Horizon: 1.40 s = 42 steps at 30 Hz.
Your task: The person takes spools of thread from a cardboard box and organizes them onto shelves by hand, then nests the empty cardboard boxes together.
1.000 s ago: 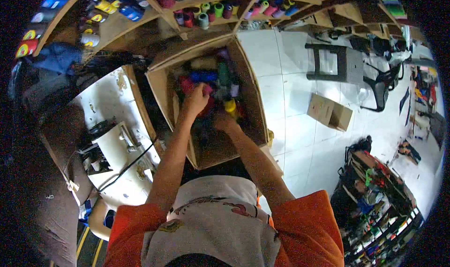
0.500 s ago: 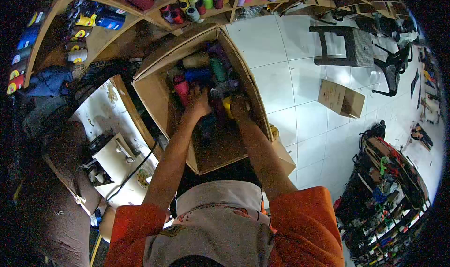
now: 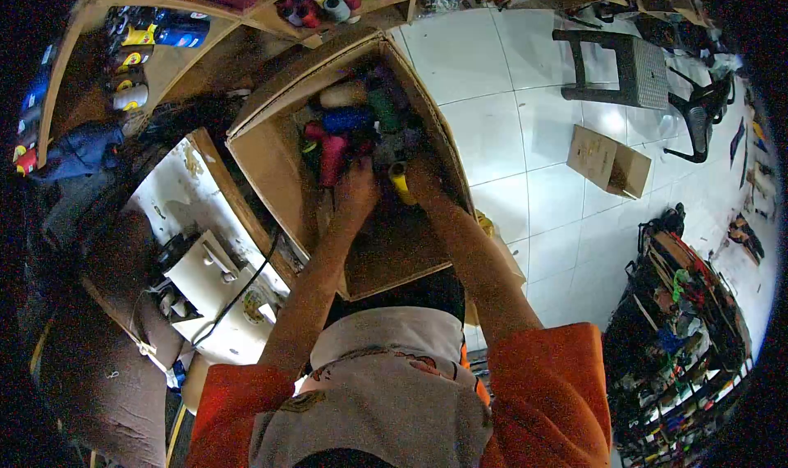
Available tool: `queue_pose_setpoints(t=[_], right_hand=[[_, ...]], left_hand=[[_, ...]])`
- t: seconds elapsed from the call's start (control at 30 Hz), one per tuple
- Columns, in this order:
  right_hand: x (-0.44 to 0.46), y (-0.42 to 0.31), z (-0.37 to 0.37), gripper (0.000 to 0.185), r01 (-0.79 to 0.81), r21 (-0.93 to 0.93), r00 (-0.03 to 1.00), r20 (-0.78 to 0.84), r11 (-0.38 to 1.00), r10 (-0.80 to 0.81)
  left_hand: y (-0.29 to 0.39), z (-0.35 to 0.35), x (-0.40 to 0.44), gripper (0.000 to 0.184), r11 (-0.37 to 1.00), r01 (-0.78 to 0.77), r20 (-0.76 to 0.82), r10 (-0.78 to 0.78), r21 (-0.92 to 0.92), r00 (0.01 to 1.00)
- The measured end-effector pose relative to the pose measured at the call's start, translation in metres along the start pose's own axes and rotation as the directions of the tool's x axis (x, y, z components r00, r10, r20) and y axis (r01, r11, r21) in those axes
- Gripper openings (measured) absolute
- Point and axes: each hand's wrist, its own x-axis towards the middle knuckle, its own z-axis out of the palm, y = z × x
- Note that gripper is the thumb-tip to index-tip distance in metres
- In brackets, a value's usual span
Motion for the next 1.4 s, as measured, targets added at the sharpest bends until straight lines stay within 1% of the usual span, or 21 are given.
queue_pose_setpoints(t=[0.03, 0.1, 0.13, 0.17, 0.2, 0.3, 0.4, 0.43, 0.5, 0.53, 0.57, 0.63, 0.73, 0.83, 1.0, 1.07, 1.13, 1.17, 1.27, 1.37, 1.4], right_hand=[[-0.003, 0.002, 0.0, 0.029, 0.049, 0.07, 0.998, -0.039, 0.996, -0.046], [-0.02, 0.008, 0.005, 0.031, 0.306, -0.016, 0.893, -0.343, 0.952, -0.293], [-0.026, 0.008, 0.002, 0.033, 0.306, -0.037, 0.896, -0.326, 0.951, -0.301], [-0.031, 0.008, -0.001, 0.035, 0.305, -0.059, 0.9, -0.308, 0.95, -0.308], [-0.039, -0.003, -0.019, 0.037, 0.19, -0.047, 0.973, -0.128, 0.981, -0.194], [-0.054, -0.018, -0.058, 0.042, 0.047, -0.053, 0.987, 0.154, 0.998, -0.038], [-0.066, -0.028, -0.091, 0.047, 0.044, -0.111, 0.972, 0.235, 0.993, -0.016], [-0.068, -0.029, -0.097, 0.049, 0.052, -0.139, 0.969, 0.248, 0.989, -0.016], [-0.072, 0.01, -0.053, 0.051, 0.374, -0.369, 0.903, -0.063, 0.851, -0.424], [-0.079, 0.011, -0.051, 0.052, 0.385, -0.357, 0.893, -0.089, 0.851, -0.441], [-0.086, 0.012, -0.05, 0.053, 0.397, -0.345, 0.882, -0.114, 0.85, -0.458], [-0.108, -0.027, -0.114, 0.054, 0.129, -0.041, 0.987, 0.101, 0.991, -0.124], [-0.13, -0.047, -0.154, 0.051, 0.026, 0.025, 0.974, 0.226, 0.999, -0.031], [-0.146, -0.043, -0.181, 0.053, 0.036, 0.2, 0.954, 0.285, 0.979, -0.093], [-0.18, -0.003, -0.23, 0.056, 0.226, 0.356, 0.959, 0.081, 0.907, -0.27], [-0.19, 0.015, -0.264, 0.053, -0.017, 0.448, 0.934, 0.325, 0.894, -0.145], [-0.199, 0.047, -0.267, 0.051, 0.009, 0.64, 0.929, 0.279, 0.769, -0.242], [-0.206, 0.051, -0.277, 0.051, -0.074, 0.764, 0.919, 0.301, 0.641, -0.253], [-0.211, 0.066, -0.272, 0.052, -0.153, 0.854, 0.923, 0.303, 0.498, -0.237], [-0.21, 0.06, -0.257, 0.049, -0.113, 0.928, 0.946, 0.21, 0.355, -0.248], [-0.209, 0.057, -0.249, 0.048, -0.105, 0.952, 0.955, 0.178, 0.288, -0.239]], left_hand=[[-0.002, -0.004, 0.015, 0.036, 0.999, -0.029, -0.057, 0.028, -0.014, 0.998], [0.004, -0.03, 0.044, 0.04, 0.996, -0.09, -0.161, 0.084, -0.029, 0.983], [0.01, -0.049, 0.056, 0.044, 0.992, -0.12, -0.199, 0.111, -0.033, 0.974], [0.008, -0.05, 0.075, 0.05, 0.985, -0.136, -0.24, 0.158, 0.105, 0.958], [0.005, -0.047, 0.093, 0.057, 0.961, -0.141, -0.271, 0.205, 0.239, 0.94], [-0.011, -0.021, 0.141, 0.082, 0.973, -0.107, -0.158, 0.14, 0.205, 0.978], [-0.002, -0.065, 0.14, 0.074, 0.924, -0.188, 0.195, 0.128, 0.333, 0.972], [0.01, -0.081, 0.131, 0.073, 0.96, -0.164, 0.291, 0.094, 0.227, 0.952], [-0.001, -0.035, 0.122, 0.071, 0.942, -0.242, 0.396, 0.135, 0.233, 0.908], [-0.007, -0.015, 0.116, 0.07, 0.931, -0.279, 0.448, 0.151, 0.235, 0.881], [-0.005, -0.007, 0.103, 0.067, 0.93, -0.253, 0.352, 0.149, 0.269, 0.924], [0.001, 0.001, 0.086, 0.063, 0.93, -0.218, 0.232, 0.151, 0.296, 0.961], [0.004, 0.003, 0.089, 0.061, 0.95, -0.231, 0.34, 0.15, 0.211, 0.928], [-0.009, 0.003, 0.095, 0.051, 0.952, -0.281, 0.239, 0.246, 0.122, 0.939], [-0.023, -0.008, 0.097, 0.035, 0.958, -0.085, -0.012, 0.092, 0.275, 0.996], [-0.04, -0.017, 0.1, 0.031, 0.897, -0.077, -0.176, 0.169, 0.436, 0.97], [-0.046, -0.033, 0.097, 0.028, 0.916, -0.049, -0.275, 0.171, 0.399, 0.946], [-0.045, -0.042, 0.097, 0.027, 0.923, -0.037, -0.327, 0.173, 0.382, 0.929], [-0.032, -0.057, 0.08, 0.032, 0.941, -0.019, -0.262, 0.113, 0.337, 0.959], [-0.012, -0.07, 0.045, 0.03, 0.982, 0.011, -0.029, -0.016, -0.19, 0.999], [-0.003, -0.086, 0.029, 0.027, 0.933, 0.052, 0.176, 0.012, -0.356, 0.984]])
